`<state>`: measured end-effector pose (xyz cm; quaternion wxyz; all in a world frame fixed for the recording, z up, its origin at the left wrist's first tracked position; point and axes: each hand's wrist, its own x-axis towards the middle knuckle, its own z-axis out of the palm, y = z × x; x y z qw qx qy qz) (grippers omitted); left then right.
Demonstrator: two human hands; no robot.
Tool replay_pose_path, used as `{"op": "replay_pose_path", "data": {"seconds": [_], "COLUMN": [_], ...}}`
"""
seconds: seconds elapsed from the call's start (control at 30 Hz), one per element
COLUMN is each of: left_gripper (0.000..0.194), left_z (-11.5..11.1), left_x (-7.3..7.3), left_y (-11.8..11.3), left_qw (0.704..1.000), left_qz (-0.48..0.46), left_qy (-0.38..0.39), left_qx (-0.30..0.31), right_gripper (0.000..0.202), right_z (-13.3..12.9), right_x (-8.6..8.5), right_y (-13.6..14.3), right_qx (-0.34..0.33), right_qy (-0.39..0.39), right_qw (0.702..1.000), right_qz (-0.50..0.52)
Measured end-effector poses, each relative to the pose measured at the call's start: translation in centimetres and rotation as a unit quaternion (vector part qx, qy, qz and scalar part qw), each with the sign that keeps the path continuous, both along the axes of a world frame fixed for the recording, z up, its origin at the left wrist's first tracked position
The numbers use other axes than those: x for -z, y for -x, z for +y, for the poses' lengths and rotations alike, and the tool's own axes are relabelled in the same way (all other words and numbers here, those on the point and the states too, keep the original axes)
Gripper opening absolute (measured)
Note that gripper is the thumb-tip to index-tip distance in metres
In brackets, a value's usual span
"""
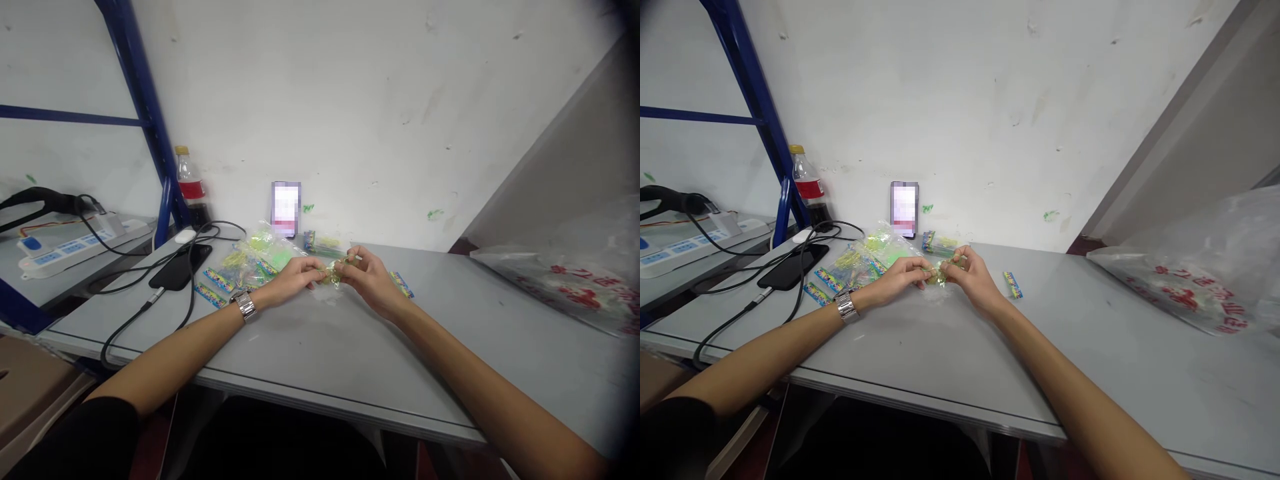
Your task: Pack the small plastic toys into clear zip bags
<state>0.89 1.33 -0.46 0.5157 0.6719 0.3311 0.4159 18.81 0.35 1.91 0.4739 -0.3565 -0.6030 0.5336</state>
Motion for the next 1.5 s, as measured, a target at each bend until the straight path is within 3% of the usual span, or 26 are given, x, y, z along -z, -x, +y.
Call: {"op": "replay_pose_path", "data": {"seconds": [0.17, 0.47, 0.77, 1.07, 1.33, 1.5], "left_gripper": [0.013, 0.029, 0.02, 0.011, 0.007, 0.011], "left_z": [-0.3, -0.5, 0.1, 0.7, 0.9, 0.9], "left_x": [-0.2, -0.1, 0.3, 0.7, 1.0, 1.1], "left_y": [0.0, -0.1, 0.1, 0.1, 0.4, 0.3], "left_qw": [1.0, 0.998, 0.999, 1.0, 0.985, 0.992], "left_qz": [-0.021, -0.049, -0.043, -0.004, 0.092, 0.047], "left_qy": [0.015, 0.013, -0.004, -0.022, -0.135, -0.11], "left_qx": [0.003, 0.032, 0.027, -0.013, -0.06, -0.044], "right_gripper": [0.04, 0.039, 0.038, 0.034, 0.034, 0.036], "right_z": [0.1, 0.1, 0.1, 0.3, 0.3, 0.2], "right_x": [0.0, -0.1, -0.3, -0.3, -0.5, -0.6], "right_y": [-0.2, -0.3, -0.5, -0.7, -0.9, -0.8], "right_qx": [0.007, 0.015, 0.007, 0.021, 0.031, 0.038], "right_qy": [-0.03, -0.06, -0.075, -0.081, -0.094, -0.101], "right_qw": [1.0, 0.998, 0.997, 0.996, 0.995, 0.993], "right_qz": [-0.002, -0.016, -0.011, -0.001, -0.011, -0.045]}}
